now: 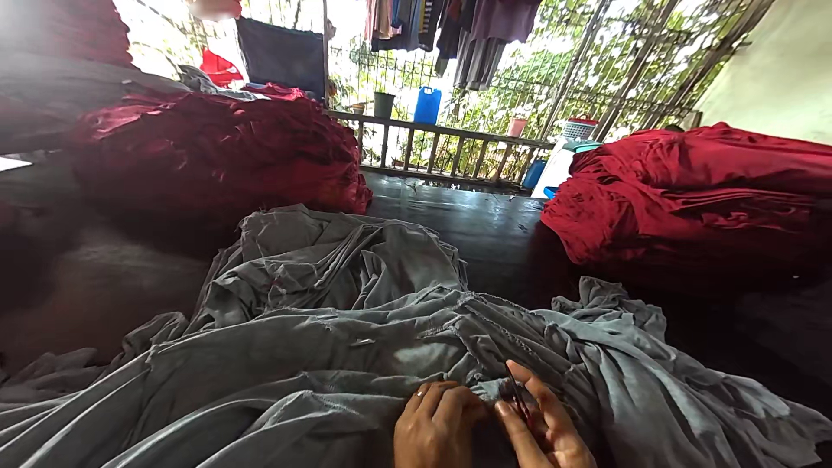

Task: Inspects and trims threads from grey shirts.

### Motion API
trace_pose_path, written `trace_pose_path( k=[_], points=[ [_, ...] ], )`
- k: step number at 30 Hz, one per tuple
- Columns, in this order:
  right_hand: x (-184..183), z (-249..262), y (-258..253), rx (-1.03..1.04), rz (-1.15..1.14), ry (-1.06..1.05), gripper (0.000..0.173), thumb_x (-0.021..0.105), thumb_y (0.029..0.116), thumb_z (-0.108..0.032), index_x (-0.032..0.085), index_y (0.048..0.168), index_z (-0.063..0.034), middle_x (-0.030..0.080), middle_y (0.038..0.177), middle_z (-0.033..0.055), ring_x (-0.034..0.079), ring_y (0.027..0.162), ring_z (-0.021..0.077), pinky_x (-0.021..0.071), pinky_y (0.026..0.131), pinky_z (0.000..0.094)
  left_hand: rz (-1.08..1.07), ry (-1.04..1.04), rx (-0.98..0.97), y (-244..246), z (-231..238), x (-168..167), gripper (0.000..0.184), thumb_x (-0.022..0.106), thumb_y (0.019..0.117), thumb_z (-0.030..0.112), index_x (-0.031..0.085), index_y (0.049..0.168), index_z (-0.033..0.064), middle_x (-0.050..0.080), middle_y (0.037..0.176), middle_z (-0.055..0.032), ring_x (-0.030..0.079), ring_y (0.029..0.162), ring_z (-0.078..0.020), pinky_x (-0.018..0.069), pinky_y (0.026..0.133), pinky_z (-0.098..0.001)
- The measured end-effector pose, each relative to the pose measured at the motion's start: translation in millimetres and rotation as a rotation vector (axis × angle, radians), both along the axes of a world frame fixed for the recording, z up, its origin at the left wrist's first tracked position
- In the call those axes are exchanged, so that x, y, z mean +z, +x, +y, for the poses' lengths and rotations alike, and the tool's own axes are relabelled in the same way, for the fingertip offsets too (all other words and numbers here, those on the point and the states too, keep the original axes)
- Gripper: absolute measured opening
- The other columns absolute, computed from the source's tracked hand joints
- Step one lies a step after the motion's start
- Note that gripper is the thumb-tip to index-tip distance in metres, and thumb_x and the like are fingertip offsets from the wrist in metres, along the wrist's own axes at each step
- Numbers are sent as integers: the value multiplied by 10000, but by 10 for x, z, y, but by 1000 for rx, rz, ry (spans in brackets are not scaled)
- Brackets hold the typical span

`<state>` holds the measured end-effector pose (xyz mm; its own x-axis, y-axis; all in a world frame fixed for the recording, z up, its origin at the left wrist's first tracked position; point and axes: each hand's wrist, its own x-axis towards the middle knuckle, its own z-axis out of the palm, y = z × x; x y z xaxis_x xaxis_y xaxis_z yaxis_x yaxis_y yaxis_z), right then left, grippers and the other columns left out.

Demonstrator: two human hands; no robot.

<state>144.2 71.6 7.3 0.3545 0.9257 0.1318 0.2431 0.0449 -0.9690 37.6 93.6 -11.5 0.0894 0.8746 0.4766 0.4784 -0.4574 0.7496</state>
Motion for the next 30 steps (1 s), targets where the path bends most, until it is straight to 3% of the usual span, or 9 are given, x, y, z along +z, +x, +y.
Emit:
trace_pose_path(
  k=[6,9,13,17,20,22,23,26,30],
  points=[
    [-25,5,36,-1,-10,12,413,531,915,69,465,1296,216,643,857,-55,570,743,-112,490,744,110,-50,-213,-115,-154,29,149,146,623,947,27,715,962,-85,732,847,-190,727,769,-271,574,741,-369],
    [-17,-16,50,6,-137,-8,395,556,931,39,490,1277,217,654,866,21,580,752,-80,495,748,130,-111,-286,-162,-207,48,144,155,614,966,42,712,978,-78,730,851,-178,717,771,-242,563,737,-366],
    [50,-131,90,49,-541,80,388,686,939,-94,612,1191,192,700,960,255,676,800,212,563,769,312,-164,-343,-226,-272,73,156,172,597,984,58,709,1011,-71,727,854,-166,707,773,-225,558,734,-385],
    [209,-247,181,130,-767,106,324,652,970,-119,667,1158,144,708,1015,293,709,874,352,577,796,405,-168,-356,-285,-316,84,167,179,595,985,71,706,995,-69,710,846,-161,680,762,-220,536,718,-387],
    [331,-251,215,166,-586,76,366,580,1009,-84,576,1221,214,677,1007,247,644,841,155,538,792,253,-185,-317,-322,-304,76,156,151,602,966,30,704,982,-80,722,987,-189,705,880,-228,559,802,-360],
    [363,-204,174,188,-347,55,391,494,1039,-75,465,1274,236,595,921,80,533,714,-29,476,675,146,-185,-318,-334,-306,68,165,146,598,961,20,699,983,-83,721,1015,-198,708,906,-239,557,815,-362],
    [365,-169,139,203,-249,34,393,452,1051,-72,417,1306,224,569,901,19,543,676,-58,502,650,146,-181,-323,-335,-311,67,171,150,595,963,20,700,995,-83,722,1014,-198,708,901,-239,558,815,-361],
    [301,-60,42,208,-163,-18,403,432,1050,-45,400,1359,211,631,973,97,696,799,47,614,780,260,-168,-323,-344,-325,71,172,148,588,963,11,698,998,-82,718,995,-196,702,884,-247,554,802,-369],
    [177,-18,27,120,-395,-5,396,497,1030,-48,495,1319,222,659,1018,245,668,881,140,555,843,283,-174,-293,-343,-341,91,145,146,571,960,-13,697,976,-84,725,1014,-204,714,922,-274,556,824,-399]
  ],
)
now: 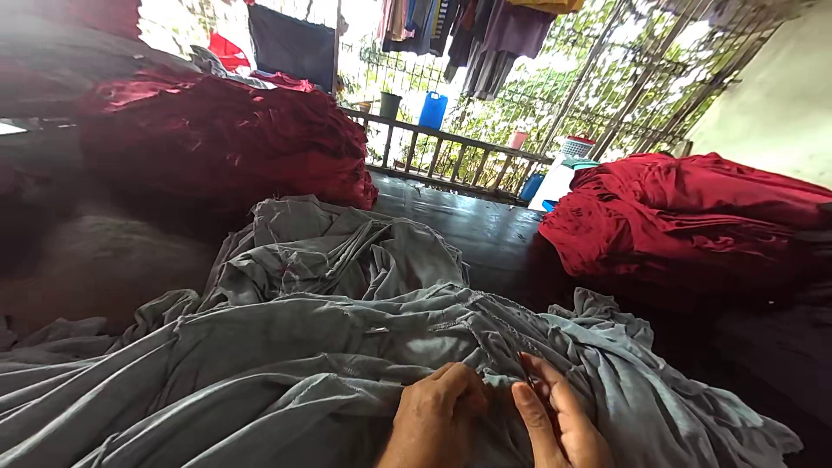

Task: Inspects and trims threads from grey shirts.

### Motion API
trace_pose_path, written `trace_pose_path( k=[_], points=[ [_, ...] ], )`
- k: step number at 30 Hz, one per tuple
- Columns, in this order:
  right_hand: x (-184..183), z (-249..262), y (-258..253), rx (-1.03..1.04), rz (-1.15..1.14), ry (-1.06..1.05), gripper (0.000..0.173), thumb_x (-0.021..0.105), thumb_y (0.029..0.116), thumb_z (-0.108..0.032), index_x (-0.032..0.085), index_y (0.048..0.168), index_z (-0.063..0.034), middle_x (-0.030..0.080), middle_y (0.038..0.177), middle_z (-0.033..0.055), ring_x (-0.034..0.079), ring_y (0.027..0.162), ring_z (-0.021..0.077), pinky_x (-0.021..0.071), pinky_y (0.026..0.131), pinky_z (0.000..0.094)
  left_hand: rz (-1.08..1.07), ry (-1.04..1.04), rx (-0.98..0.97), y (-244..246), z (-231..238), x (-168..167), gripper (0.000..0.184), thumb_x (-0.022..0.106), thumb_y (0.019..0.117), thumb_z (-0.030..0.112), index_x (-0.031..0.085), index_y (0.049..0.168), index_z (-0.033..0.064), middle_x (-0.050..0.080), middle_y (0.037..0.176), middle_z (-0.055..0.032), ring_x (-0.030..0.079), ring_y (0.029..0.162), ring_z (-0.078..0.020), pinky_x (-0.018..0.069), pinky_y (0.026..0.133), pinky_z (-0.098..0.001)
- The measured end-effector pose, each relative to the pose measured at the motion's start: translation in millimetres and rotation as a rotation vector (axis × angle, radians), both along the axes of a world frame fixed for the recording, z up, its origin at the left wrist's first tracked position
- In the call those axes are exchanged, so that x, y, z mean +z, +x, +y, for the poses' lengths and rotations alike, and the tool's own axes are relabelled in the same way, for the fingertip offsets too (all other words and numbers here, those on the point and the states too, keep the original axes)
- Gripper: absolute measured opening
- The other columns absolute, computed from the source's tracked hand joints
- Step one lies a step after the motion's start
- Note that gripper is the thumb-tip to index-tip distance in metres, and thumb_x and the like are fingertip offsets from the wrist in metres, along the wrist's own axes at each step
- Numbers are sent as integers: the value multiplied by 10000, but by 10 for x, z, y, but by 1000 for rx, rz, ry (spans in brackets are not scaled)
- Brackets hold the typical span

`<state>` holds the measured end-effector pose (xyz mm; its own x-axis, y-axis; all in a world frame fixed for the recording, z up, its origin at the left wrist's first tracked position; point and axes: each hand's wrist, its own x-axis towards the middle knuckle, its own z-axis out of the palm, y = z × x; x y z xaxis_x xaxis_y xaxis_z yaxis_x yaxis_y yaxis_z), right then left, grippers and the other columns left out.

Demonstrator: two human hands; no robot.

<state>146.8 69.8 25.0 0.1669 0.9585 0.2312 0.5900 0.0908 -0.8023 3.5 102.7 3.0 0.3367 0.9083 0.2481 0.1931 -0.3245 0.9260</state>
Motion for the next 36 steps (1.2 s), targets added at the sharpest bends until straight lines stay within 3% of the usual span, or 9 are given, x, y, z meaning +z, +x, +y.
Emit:
trace_pose_path(
  k=[5,7,9,12,16,22,26,32,36],
  points=[
    [9,-104,109,-24,-62,2,400,495,1027,-47,492,1303,242,655,1043,262,659,829,148,559,770,283,-60,-86,-64,-39,24,-14,171,562,987,33,695,1027,-67,715,1018,-173,682,907,-214,532,831,-370],
    [63,-140,120,15,75,73,409,435,1047,-60,416,1309,254,580,937,66,561,698,-28,507,648,150,-86,-125,-86,-62,42,-28,180,552,990,33,692,1061,-54,704,1027,-151,661,896,-174,524,827,-340],
    [115,-153,82,120,268,103,380,393,1057,-56,356,1323,213,572,924,-61,602,728,-67,560,673,148,-95,-130,-94,-67,43,-45,184,548,989,34,693,1061,-52,711,1047,-151,667,901,-174,525,822,-347],
    [79,-118,21,171,262,111,409,420,1062,-61,368,1327,245,641,1007,34,684,965,28,597,885,261,-80,-133,-98,-56,34,-46,188,546,988,41,692,1064,-51,709,1023,-144,659,880,-173,519,804,-350],
    [-37,-92,-5,126,29,151,434,448,1044,-50,410,1291,305,668,1006,243,694,1005,132,558,923,274,-57,-103,-77,-54,26,-19,181,556,980,21,695,1056,-67,717,1017,-176,682,903,-226,531,825,-386],
    [-123,-104,39,34,141,100,418,438,1033,-25,387,1308,286,669,1032,183,688,1014,69,564,935,252,-41,-120,-42,-15,4,-7,187,561,985,28,704,1075,-53,721,1011,-161,687,909,-218,532,832,-389],
    [-82,-173,130,7,8,55,408,551,997,-42,508,1268,259,643,1104,271,630,1003,102,506,911,210,-13,-207,-68,-33,30,21,205,533,1018,72,687,1092,-42,731,1038,-156,697,947,-233,527,855,-437],
    [260,-311,241,126,-489,-61,323,644,932,-21,662,1197,163,714,990,293,710,824,385,579,755,464,17,-198,-80,-26,31,18,220,530,1026,98,685,1096,-41,724,1018,-163,691,928,-252,516,830,-460],
    [378,-360,172,179,-675,-70,312,615,953,-41,681,1201,136,727,960,275,728,792,409,586,679,499,18,-186,-88,-25,23,17,227,535,1022,106,690,1102,-40,722,1013,-158,684,920,-244,515,825,-449]
  ],
)
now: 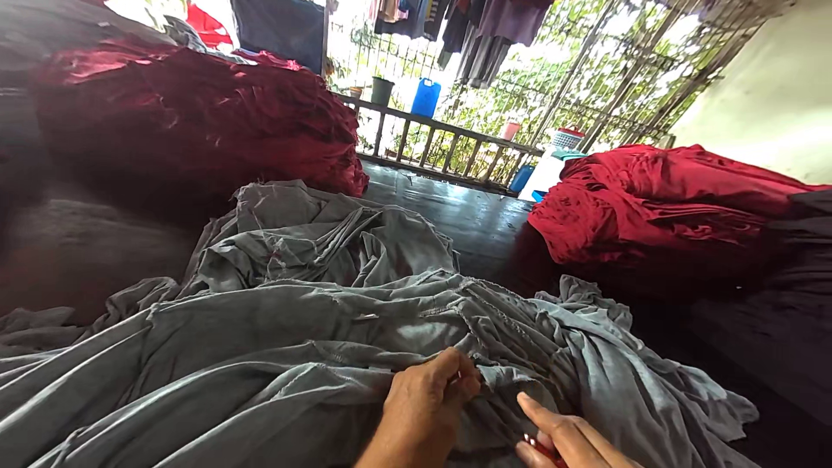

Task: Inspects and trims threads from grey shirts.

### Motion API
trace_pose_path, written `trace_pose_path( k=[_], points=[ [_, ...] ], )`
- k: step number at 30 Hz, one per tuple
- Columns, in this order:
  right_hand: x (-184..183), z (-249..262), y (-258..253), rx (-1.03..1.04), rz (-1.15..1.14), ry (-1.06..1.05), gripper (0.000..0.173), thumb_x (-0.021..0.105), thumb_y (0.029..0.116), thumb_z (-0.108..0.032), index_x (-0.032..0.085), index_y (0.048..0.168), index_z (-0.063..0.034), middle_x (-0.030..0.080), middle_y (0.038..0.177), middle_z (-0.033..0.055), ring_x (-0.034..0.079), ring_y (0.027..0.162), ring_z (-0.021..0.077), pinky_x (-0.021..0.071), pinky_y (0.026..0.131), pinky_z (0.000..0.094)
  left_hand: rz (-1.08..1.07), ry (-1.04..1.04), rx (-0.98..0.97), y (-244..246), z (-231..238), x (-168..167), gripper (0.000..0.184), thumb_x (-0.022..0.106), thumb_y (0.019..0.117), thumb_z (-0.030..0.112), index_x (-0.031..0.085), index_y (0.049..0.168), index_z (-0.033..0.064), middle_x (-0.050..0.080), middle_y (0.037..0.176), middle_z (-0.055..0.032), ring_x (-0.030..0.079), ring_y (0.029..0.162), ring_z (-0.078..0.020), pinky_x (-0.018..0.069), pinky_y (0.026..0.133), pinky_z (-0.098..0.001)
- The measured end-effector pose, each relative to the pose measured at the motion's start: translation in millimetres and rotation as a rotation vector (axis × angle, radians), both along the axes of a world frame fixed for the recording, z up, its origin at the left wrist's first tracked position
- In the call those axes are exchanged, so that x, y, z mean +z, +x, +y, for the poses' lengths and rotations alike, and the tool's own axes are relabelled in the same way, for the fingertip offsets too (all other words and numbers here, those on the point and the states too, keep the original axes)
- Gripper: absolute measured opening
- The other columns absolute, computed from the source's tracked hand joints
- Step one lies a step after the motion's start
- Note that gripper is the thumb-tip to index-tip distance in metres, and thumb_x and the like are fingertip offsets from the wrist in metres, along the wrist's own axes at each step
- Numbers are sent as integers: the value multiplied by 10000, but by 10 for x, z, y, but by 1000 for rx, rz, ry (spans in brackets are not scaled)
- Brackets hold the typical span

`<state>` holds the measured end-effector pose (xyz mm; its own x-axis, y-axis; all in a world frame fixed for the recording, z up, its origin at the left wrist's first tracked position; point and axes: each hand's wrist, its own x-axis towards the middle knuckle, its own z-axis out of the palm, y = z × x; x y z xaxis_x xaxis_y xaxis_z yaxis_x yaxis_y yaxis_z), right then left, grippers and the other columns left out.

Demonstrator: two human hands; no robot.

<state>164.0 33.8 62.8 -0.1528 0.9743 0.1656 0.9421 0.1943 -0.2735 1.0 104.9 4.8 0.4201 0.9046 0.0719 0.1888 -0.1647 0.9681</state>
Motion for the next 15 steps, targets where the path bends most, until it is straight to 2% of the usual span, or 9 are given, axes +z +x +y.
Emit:
trace_pose_path(
  k=[5,10,15],
  points=[
    [13,24,-100,-31,-3,-29,324,621,934,-35,681,1200,141,720,950,285,721,780,415,579,673,502,-19,16,-11,-10,-1,-22,232,536,1021,109,693,1101,-42,718,1017,-161,681,934,-247,511,837,-451],
    [2,51,-162,-111,7,-69,334,597,945,-37,670,1216,144,713,1037,307,722,861,448,577,737,546,-74,82,-3,-11,-1,-60,203,547,998,67,707,1063,-39,709,1083,-156,678,975,-231,519,854,-417],
    [7,49,-175,-144,4,-79,332,604,950,-52,672,1207,147,709,1057,318,720,891,467,574,755,563,-81,124,-19,-3,-6,-68,201,549,994,52,716,1061,-38,725,1047,-158,692,947,-237,522,842,-427]
  ],
)
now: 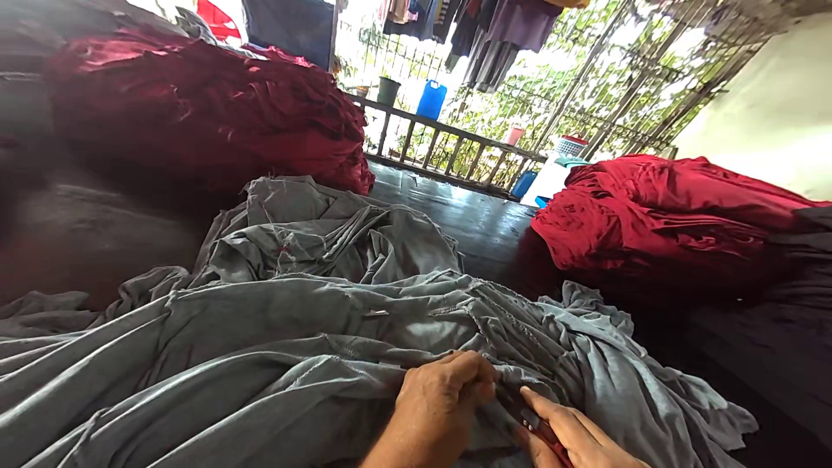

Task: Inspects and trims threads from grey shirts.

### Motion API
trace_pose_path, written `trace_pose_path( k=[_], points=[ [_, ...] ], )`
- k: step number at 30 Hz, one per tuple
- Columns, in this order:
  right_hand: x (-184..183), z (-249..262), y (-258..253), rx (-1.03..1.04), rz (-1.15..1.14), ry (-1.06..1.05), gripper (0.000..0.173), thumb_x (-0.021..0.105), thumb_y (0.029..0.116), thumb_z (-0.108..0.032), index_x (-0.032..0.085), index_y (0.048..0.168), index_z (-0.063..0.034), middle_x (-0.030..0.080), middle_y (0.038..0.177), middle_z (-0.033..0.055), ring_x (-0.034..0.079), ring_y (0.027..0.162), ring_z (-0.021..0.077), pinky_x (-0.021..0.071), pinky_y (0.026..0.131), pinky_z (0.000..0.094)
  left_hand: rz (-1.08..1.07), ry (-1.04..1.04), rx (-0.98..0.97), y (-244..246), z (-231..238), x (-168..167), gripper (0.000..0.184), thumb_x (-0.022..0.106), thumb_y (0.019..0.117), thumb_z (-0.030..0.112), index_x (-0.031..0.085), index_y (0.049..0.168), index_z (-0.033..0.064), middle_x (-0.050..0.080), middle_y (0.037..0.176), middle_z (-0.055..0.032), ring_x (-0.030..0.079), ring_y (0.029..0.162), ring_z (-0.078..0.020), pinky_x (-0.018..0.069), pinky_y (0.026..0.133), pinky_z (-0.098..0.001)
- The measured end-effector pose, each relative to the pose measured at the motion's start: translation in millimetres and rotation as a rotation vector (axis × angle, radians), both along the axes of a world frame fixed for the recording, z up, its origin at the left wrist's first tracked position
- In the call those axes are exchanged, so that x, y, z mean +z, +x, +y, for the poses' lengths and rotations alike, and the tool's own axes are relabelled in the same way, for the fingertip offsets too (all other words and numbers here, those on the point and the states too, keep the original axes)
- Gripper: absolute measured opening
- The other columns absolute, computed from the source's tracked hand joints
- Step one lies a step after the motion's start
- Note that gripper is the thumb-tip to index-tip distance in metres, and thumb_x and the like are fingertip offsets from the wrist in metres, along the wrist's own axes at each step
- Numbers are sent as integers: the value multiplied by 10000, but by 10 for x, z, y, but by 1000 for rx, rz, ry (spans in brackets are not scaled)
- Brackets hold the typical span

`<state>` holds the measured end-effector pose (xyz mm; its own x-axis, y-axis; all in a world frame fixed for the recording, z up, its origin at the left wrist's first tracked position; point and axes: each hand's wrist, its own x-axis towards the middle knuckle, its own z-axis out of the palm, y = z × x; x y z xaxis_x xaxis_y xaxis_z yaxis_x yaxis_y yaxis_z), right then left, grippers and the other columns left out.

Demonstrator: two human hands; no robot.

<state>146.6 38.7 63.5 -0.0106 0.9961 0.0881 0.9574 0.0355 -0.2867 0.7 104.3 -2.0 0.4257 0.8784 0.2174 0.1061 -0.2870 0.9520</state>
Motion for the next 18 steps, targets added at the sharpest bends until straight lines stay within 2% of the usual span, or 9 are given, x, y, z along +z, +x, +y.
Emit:
trace_pose_path(
  k=[7,12,18],
  points=[
    [52,-38,-15,-1,-14,5,339,600,963,-70,668,1213,149,710,1016,307,715,856,448,571,732,542,41,-22,-64,-28,4,38,233,521,1014,73,703,1120,-25,721,1021,-158,687,911,-253,515,810,-461],
    [56,-30,-40,0,3,-1,321,613,948,-58,684,1195,134,717,1004,293,720,833,440,576,709,544,90,-53,-106,-43,2,97,247,523,1028,105,695,1146,-28,726,1108,-178,700,985,-286,519,848,-489],
    [55,-14,-71,-28,9,-18,305,611,939,-43,697,1181,121,721,1015,292,730,848,443,582,716,549,118,-69,-116,-46,3,139,252,519,1030,106,689,1138,-45,716,1004,-193,691,920,-297,516,812,-494]
  ],
)
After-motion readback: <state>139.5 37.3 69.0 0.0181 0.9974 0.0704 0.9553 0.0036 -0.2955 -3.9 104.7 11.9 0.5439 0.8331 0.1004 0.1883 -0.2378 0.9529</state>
